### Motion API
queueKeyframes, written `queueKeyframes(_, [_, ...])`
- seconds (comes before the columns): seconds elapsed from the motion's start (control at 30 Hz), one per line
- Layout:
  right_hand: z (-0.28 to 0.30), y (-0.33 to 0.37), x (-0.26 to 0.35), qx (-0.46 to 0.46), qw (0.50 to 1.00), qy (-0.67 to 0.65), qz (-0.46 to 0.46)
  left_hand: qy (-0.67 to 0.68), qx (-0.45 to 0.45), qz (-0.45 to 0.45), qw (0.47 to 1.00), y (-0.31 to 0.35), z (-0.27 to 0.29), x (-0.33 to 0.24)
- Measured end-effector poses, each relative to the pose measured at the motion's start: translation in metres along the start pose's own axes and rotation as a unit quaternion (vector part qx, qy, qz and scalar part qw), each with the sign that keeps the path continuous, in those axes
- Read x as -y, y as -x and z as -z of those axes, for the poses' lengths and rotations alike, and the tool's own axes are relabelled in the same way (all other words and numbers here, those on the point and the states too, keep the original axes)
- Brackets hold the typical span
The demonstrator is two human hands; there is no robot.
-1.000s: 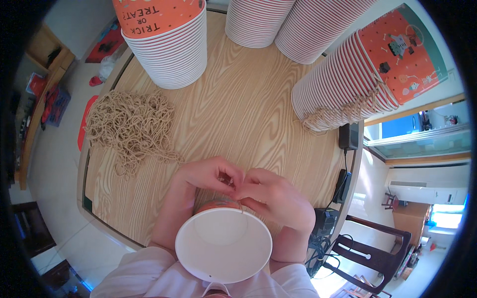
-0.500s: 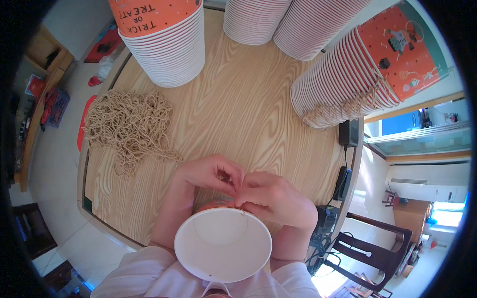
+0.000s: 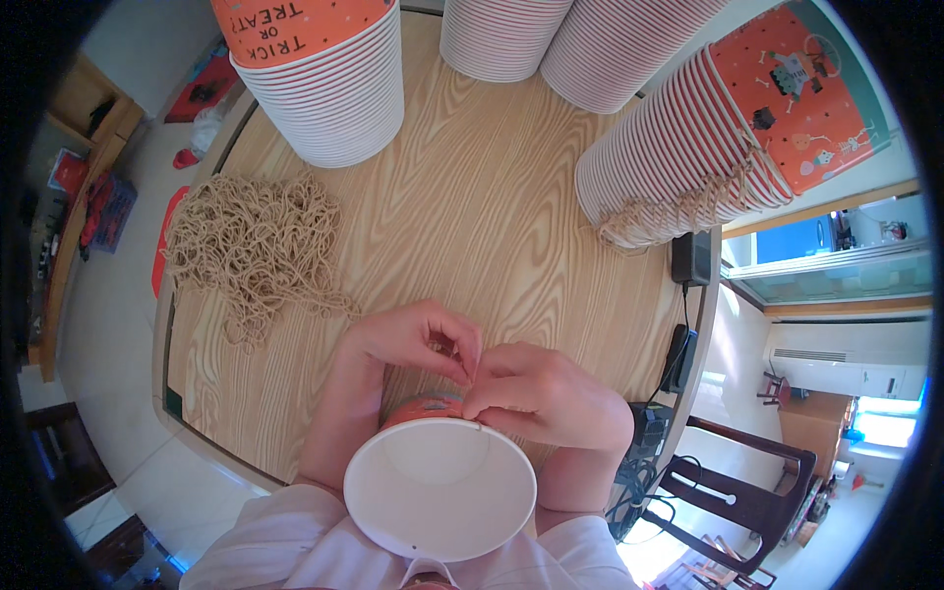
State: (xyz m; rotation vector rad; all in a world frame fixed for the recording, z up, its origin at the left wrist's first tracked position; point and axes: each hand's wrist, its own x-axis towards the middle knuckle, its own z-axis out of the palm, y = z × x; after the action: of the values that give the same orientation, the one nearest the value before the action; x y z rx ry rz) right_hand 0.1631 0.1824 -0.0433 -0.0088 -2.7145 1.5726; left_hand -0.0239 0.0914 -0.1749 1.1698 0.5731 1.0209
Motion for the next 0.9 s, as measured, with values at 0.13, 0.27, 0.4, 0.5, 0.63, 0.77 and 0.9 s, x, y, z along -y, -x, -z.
queueKeyframes(0.13, [-0.001,0.0,-0.001,-0.006,0.999,0.016,-0.028,0.004,0.001,-0.002,1.0,0.0,0.0,-0.002])
queueKeyframes(0.27, [0.001,-0.001,0.001,0.016,1.0,0.007,-0.003,0.009,-0.003,0.001,1.0,0.0,0.0,0.001])
queueKeyframes(0.4, [0.001,0.0,0.0,0.003,1.0,0.005,-0.004,-0.008,-0.001,-0.002,1.0,0.0,0.001,0.0])
queueKeyframes(0.5, [0.0,-0.001,0.0,0.006,1.0,0.002,-0.006,-0.01,0.005,0.012,1.0,0.0,0.002,-0.002])
queueKeyframes(0.63, [0.0,0.0,0.0,0.009,1.0,0.009,-0.005,-0.011,0.011,0.029,0.999,0.001,0.002,-0.004])
queueKeyframes(0.77, [-0.001,0.001,-0.001,0.007,1.0,0.008,-0.002,-0.015,0.01,0.036,0.999,0.0,0.002,-0.005])
queueKeyframes(0.9, [0.002,-0.002,0.011,-0.015,0.999,-0.024,-0.034,-0.012,-0.007,0.02,1.0,0.0,0.0,-0.011])
